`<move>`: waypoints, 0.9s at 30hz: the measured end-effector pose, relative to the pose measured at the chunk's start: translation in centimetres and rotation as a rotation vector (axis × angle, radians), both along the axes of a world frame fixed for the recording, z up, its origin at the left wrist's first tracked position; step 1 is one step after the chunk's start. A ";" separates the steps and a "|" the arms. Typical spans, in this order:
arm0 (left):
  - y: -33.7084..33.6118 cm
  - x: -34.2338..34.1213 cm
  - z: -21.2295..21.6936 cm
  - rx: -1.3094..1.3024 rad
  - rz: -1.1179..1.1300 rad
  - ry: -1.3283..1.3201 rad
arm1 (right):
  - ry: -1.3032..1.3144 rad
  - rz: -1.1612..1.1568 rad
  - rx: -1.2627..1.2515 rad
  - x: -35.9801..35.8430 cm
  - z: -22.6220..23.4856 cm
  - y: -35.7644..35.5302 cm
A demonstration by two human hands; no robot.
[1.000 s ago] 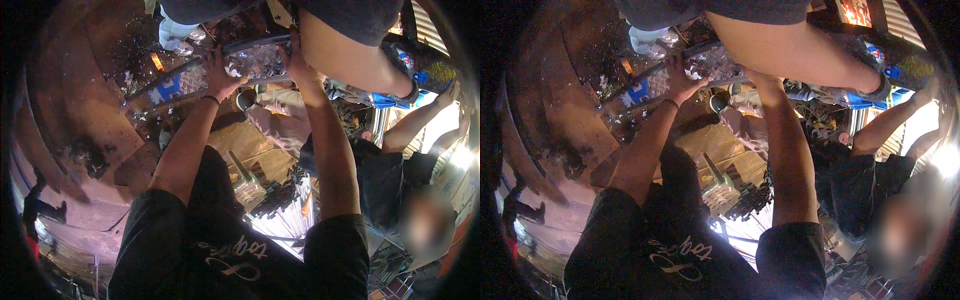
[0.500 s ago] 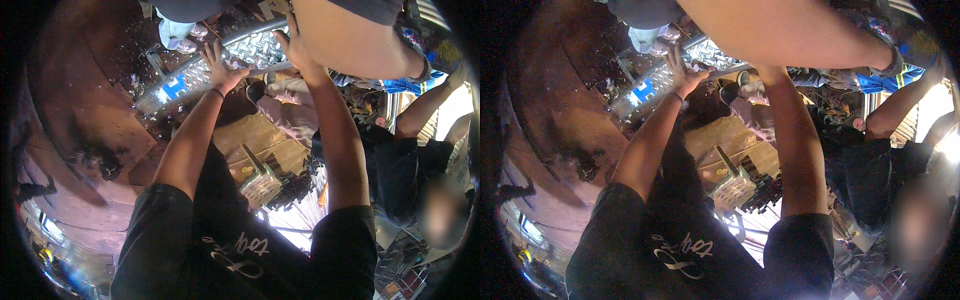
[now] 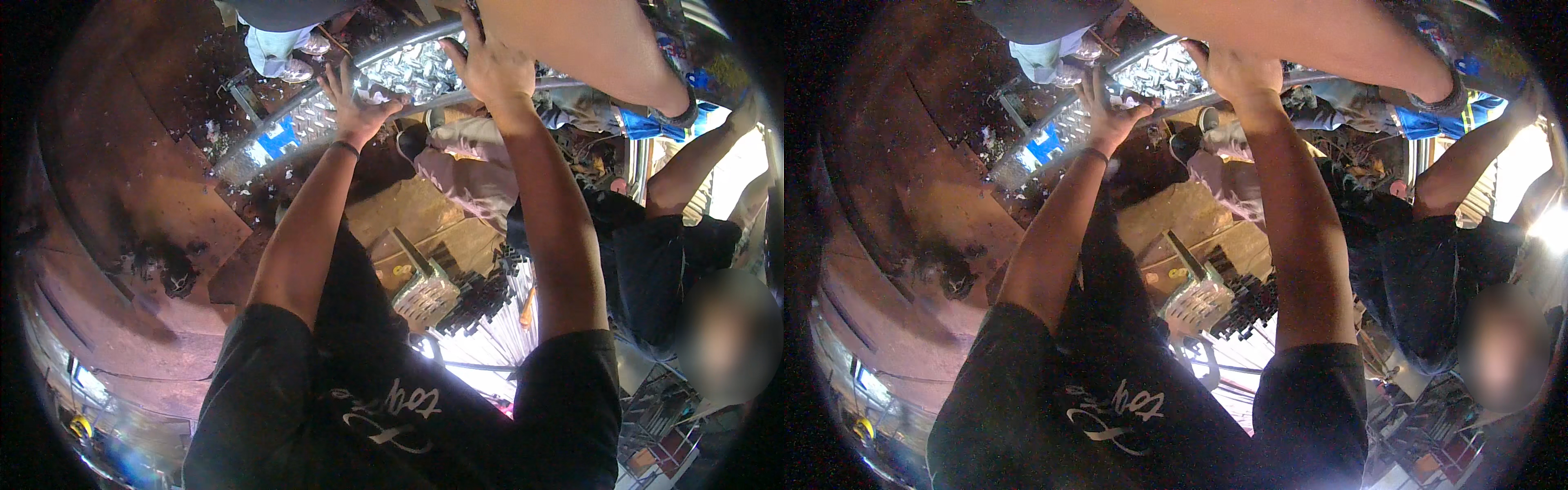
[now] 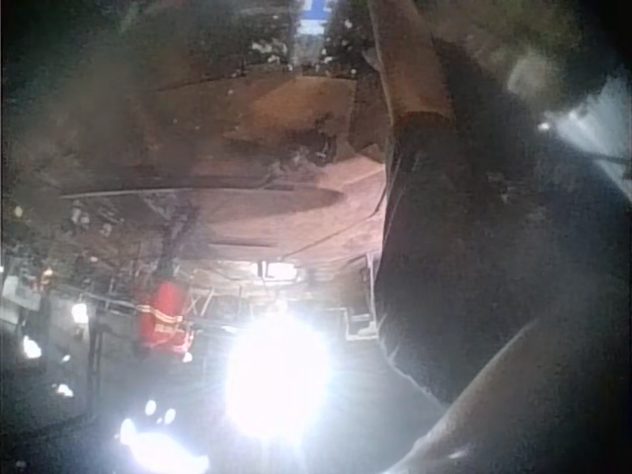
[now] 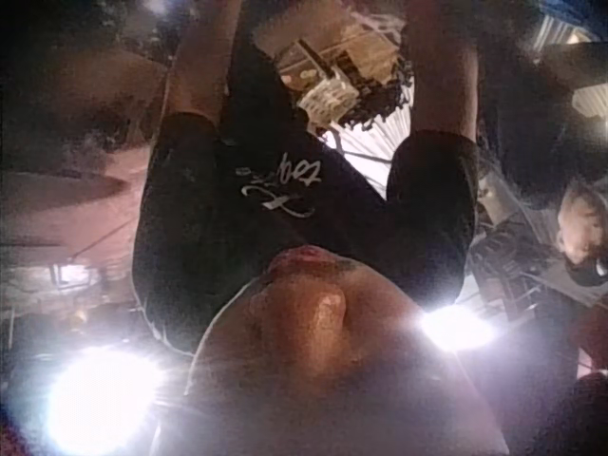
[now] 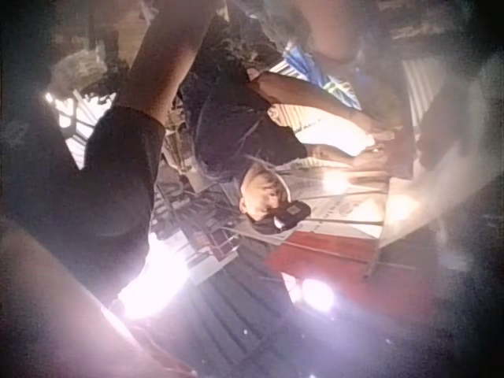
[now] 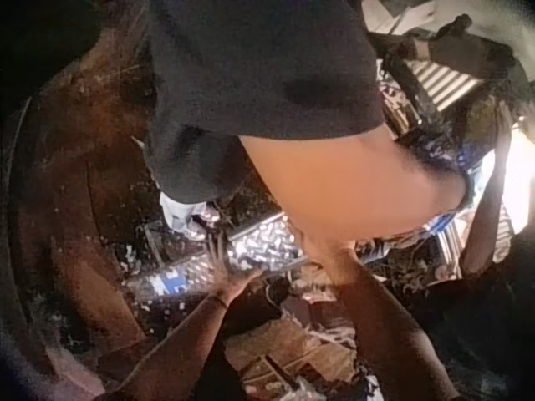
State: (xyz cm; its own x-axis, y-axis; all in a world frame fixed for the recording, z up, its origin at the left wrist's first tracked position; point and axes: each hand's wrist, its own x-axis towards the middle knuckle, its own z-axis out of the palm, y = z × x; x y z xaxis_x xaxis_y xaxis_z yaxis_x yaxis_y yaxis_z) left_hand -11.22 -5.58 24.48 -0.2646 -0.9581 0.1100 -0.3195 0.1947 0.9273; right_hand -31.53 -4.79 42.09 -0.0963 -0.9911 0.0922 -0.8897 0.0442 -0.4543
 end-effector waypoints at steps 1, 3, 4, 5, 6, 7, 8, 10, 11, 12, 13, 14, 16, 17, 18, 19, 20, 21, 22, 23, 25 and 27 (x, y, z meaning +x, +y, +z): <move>0.1 0.0 0.0 0.040 0.013 -0.011 | 0.298 -0.023 0.055 0.0 0.3 0.3; 0.1 0.4 -0.4 0.084 0.042 -0.026 | 0.885 -0.058 0.157 3.8 4.4 -0.6; 0.2 0.4 -0.6 0.090 0.045 -0.018 | 0.928 -0.073 0.128 3.5 4.1 -0.5; 0.3 0.4 -0.7 0.097 0.047 -0.011 | 0.971 -0.089 0.102 2.9 3.5 -0.3; 0.3 0.4 -0.7 0.102 0.031 -0.023 | 1.014 -0.105 0.076 2.5 2.9 -0.1; 0.2 0.5 -0.8 0.106 0.016 -0.036 | 1.034 -0.090 0.032 2.0 2.3 -0.1; 0.3 0.7 -0.9 0.114 -0.001 -0.048 | 1.055 -0.075 -0.009 1.8 2.1 0.0; 0.1 1.1 -1.2 0.058 -0.051 0.027 | 1.076 -0.066 0.004 1.4 1.8 0.4; -0.2 1.2 -0.9 0.026 -0.072 0.063 | 1.074 -0.071 0.051 1.4 1.9 0.2; -0.3 1.4 -0.2 0.087 -0.091 0.047 | 1.072 -0.076 0.100 1.5 2.0 0.0; -0.3 1.2 -0.2 0.081 -0.090 0.030 | 1.071 -0.081 0.148 1.5 2.2 -0.2; -0.4 1.2 -0.3 0.076 -0.085 0.012 | 1.068 -0.082 0.194 1.7 2.3 -0.5; -0.4 1.1 -0.6 0.060 -0.071 0.008 | 1.080 -0.086 0.243 2.2 2.7 -0.9; -0.3 1.1 -0.6 0.051 -0.066 0.023 | 1.097 -0.092 0.248 2.5 2.8 -0.9; -0.2 1.1 -0.6 0.042 -0.060 0.037 | 1.113 -0.096 0.254 2.7 2.9 -0.8; -0.2 0.9 -0.6 0.051 -0.059 0.025 | 1.113 -0.095 0.235 2.6 2.9 -0.8; -0.3 0.7 -0.9 0.060 -0.057 0.012 | 1.111 -0.093 0.218 2.6 2.9 -0.7; -0.3 0.6 -1.2 0.070 -0.056 -0.001 | 1.109 -0.092 0.200 2.6 2.9 -0.5; -0.3 0.4 -1.5 0.037 -0.056 0.008 | 1.111 -0.075 0.182 2.5 2.9 -0.5; -0.5 0.3 -1.8 0.002 -0.058 0.016 | 1.111 -0.060 0.164 2.4 2.9 -0.5; -0.3 0.2 -2.3 -0.057 -0.058 0.009 | 1.113 -0.043 0.104 2.4 2.8 -0.4; -0.2 0.0 -2.3 -0.108 -0.057 -0.022 | 1.115 -0.043 0.019 2.4 2.7 -0.3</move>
State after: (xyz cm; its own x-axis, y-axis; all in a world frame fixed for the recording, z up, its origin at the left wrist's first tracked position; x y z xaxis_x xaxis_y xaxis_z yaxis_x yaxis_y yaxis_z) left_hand -11.23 -5.74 22.14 -0.3220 -0.9241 0.2057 -0.3252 0.3120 0.8927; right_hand -29.14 -5.06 44.82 -0.0028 -0.9911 0.1334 -0.7965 0.0828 0.5990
